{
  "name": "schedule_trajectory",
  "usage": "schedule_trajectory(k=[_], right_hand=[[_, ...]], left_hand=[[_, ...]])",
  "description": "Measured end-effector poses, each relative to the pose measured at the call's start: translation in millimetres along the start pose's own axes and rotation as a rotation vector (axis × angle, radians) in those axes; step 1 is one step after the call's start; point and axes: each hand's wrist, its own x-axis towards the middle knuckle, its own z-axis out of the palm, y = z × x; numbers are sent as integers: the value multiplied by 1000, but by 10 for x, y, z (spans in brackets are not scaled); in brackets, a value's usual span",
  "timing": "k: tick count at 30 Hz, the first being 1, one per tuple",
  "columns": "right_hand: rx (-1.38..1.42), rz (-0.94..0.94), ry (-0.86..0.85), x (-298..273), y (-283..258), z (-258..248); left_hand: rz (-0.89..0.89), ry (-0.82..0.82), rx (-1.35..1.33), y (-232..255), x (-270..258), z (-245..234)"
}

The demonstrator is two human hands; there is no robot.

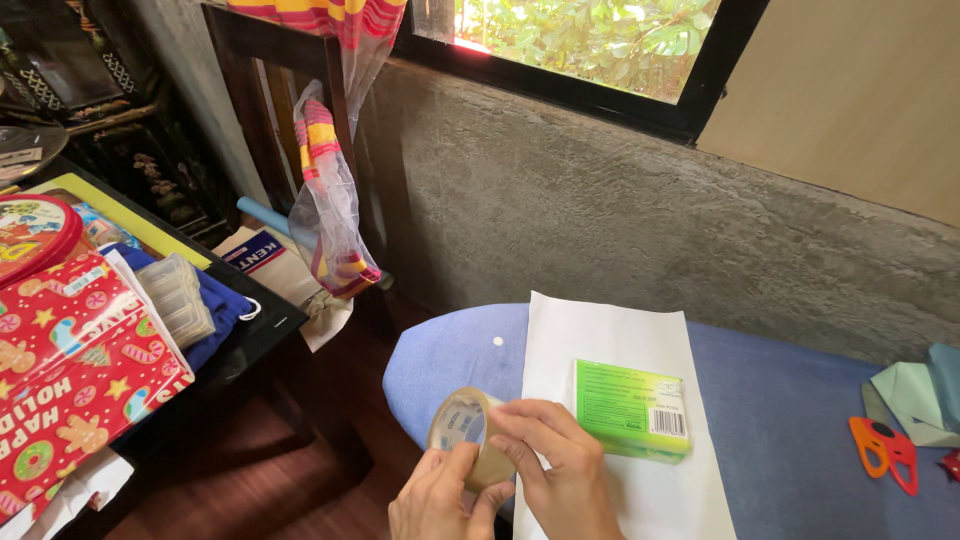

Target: The person wraps a green rectangular box in red holiday wrapping paper on an ironing board. They unroll and fold the paper, place the box on it, cut tape with scissors, fold the paper around the box, and press and fold the paper edges at the ends of the box.

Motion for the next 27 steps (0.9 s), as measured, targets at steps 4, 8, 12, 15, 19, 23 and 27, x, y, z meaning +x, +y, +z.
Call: schedule_trajectory(k=[4, 8, 12, 15, 19, 23, 27], right_hand=[[33, 69, -22, -19, -3, -37], [54, 104, 2, -2, 6, -71], [60, 103, -3, 1, -7, -105], [94, 169, -20, 30, -31, -108], [90, 184, -83, 79, -83, -150], [78, 141, -119, 131, -177, -206], [21, 76, -152, 151, -240, -253]], left_hand=[[-30, -2, -7, 31, -21, 12], [47, 42, -29, 23, -39, 27], [74, 52, -2, 26, -79, 36], [21, 31, 8, 62, -109, 21], [68, 56, -4, 137, -125, -37], [56, 114, -32, 247, -189, -75], [110, 133, -6, 281, -209, -83]])
